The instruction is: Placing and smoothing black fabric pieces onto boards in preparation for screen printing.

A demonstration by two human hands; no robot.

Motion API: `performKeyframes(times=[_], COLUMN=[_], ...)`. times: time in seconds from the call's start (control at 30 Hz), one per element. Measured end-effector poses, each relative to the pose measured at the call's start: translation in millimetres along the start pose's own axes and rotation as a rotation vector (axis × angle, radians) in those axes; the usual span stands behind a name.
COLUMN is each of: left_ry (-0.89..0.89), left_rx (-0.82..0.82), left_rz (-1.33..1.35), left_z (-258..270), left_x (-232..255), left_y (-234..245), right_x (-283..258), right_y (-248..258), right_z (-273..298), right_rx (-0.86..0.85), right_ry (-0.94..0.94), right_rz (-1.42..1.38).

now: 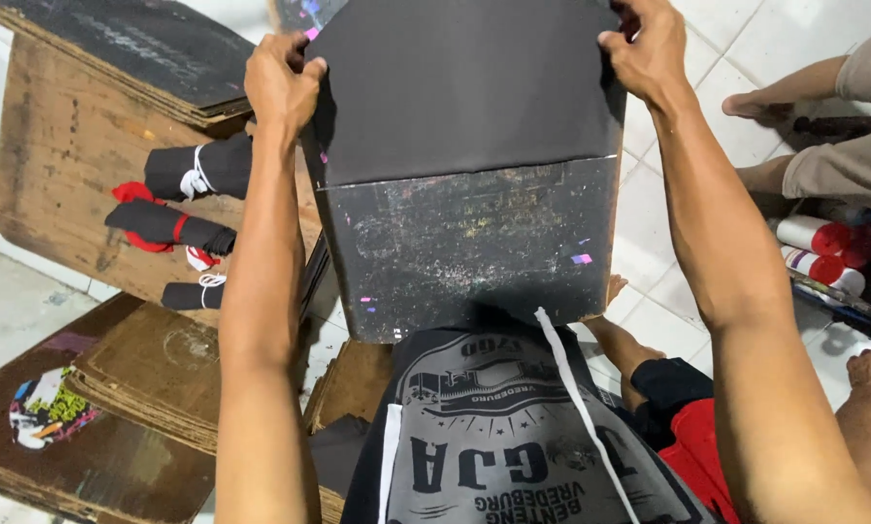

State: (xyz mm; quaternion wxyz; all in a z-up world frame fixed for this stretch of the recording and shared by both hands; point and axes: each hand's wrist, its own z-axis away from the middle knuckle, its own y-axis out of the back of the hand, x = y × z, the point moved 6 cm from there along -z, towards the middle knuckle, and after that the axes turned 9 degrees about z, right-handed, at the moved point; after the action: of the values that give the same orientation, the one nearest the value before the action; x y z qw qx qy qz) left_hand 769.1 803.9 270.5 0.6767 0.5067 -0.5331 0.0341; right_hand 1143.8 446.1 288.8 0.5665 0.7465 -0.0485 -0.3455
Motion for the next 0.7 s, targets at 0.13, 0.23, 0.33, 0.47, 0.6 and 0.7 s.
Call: performKeyframes(times=[0.13, 0.23, 0.33, 0.47, 0.6, 0.7], left_ry=[0.150, 0.231, 0.288, 0.350, 0.275, 0.225], left_rx=[-0.001, -0.018, -0.062, -0.129, -0.119, -0.094], left_rz=[-0.042, 0.052, 0.228, 0.302, 0.264, 0.223], left_z=[-2.6, -1.9, -2.4, -3.1, -3.6, -4.4], left_x=[-9.9, -5.7, -1.5, -18.6, -30.9, -38.4], left_y=[-2.5, 5.6, 13.2, 16.5, 19.3, 24.0], right_x=[29.5, 29.9, 26.8, 48.7, 62.1, 57.2], right_y=[-17.9, -14.6, -6.1, -11.7, -16.7, -13.0], right_z=[-2.7, -2.0, -1.1, -0.3, 4.2, 3.8], right_rx=[-0.203, -0.232, -0.222, -0.185, -0.148, -0.144], right_ry=[-0.227, -0.261, -0.375, -0.411, -0.306, -0.333], right_rz=[-0.083, -0.223, -0.410, -0.428, -0.333, -0.328])
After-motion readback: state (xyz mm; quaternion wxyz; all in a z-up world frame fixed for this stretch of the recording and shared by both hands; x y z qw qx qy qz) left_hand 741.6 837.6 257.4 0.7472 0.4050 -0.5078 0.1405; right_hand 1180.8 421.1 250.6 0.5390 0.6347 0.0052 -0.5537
